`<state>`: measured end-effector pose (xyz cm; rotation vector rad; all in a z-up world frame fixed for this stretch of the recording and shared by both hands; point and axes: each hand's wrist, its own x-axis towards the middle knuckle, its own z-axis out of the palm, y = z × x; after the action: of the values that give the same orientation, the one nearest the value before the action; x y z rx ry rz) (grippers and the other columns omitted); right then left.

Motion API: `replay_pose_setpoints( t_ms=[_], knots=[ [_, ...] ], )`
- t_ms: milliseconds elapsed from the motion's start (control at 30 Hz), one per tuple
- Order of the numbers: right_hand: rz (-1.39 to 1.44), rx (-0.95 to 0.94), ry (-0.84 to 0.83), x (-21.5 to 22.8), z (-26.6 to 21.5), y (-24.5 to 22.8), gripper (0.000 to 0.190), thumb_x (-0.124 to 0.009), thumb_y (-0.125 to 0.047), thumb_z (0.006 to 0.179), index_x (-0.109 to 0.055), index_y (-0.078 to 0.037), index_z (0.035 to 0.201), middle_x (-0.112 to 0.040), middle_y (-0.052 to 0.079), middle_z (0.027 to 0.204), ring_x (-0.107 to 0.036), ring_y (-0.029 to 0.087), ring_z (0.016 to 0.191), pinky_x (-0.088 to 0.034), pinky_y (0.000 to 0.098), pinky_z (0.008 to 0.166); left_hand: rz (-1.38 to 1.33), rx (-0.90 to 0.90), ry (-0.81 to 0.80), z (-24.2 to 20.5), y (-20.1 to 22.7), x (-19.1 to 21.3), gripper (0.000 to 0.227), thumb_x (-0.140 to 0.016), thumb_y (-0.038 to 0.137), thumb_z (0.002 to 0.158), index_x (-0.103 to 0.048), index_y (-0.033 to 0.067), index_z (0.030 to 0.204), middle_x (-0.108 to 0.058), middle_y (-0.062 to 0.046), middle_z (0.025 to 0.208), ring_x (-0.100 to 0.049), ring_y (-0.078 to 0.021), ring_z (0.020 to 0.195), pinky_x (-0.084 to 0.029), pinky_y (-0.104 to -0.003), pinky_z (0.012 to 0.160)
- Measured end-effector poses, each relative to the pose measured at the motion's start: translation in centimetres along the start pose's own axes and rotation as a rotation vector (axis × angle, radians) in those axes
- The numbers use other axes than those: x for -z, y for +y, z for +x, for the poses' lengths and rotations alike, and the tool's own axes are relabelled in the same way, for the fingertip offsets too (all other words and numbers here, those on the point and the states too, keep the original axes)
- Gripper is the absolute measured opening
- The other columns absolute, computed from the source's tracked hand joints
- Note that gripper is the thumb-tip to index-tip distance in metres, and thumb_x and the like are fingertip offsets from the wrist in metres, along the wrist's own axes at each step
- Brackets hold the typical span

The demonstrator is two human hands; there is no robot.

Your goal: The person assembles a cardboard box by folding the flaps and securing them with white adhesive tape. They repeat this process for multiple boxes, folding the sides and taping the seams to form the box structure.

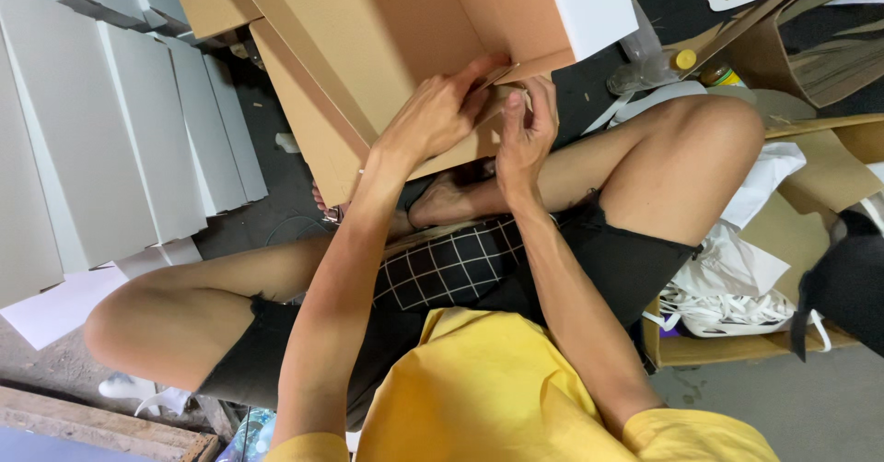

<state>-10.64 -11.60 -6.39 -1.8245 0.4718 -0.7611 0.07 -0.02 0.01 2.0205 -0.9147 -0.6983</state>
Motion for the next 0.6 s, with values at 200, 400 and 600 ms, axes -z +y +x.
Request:
replay_pose_setpoints(
  t_ms=[200,400,600],
  knots=[
    [0.077,-0.118,0.016,0.2,-0.6,1.0,0.05,-0.057,-0.056,0.106,-0.06,-0.007,0.116,-0.06,0.004,0.104,-0.056,0.013,0.082,-0.05,0.0284,0.071,-0.053,0.021,-0.007,0.0,0.4,0.3,0.039,-0.044,0.017,0.105,-0.05,0.0168,0.144,-0.08,-0.012,0.102,-0.071,-0.0353,0.071,-0.05,-0.042,0.071],
    [0.118,-0.19,-0.047,0.9,-0.9,2.9,0.046,-0.052,-0.043,0.111,-0.065,-0.003,0.129,-0.064,0.002,0.102,-0.057,0.013,0.092,-0.049,0.0287,0.086,-0.016,-0.069,0.043,0.0,-0.5,-0.3,0.035,-0.044,0.013,0.108,-0.052,0.0133,0.142,-0.075,-0.012,0.081,-0.063,-0.0286,0.052,-0.049,-0.041,0.061],
    [0.179,-0.107,-0.14,1.6,1.3,1.8,0.041,-0.059,-0.047,0.107,-0.066,-0.006,0.105,-0.059,0.003,0.1,-0.056,0.016,0.096,-0.045,0.0297,0.088,-0.019,-0.051,0.027,-0.1,0.4,0.1,0.036,-0.048,0.022,0.11,-0.051,0.0113,0.144,-0.08,-0.016,0.111,-0.076,-0.0381,0.085,-0.053,-0.043,0.072]
  ],
)
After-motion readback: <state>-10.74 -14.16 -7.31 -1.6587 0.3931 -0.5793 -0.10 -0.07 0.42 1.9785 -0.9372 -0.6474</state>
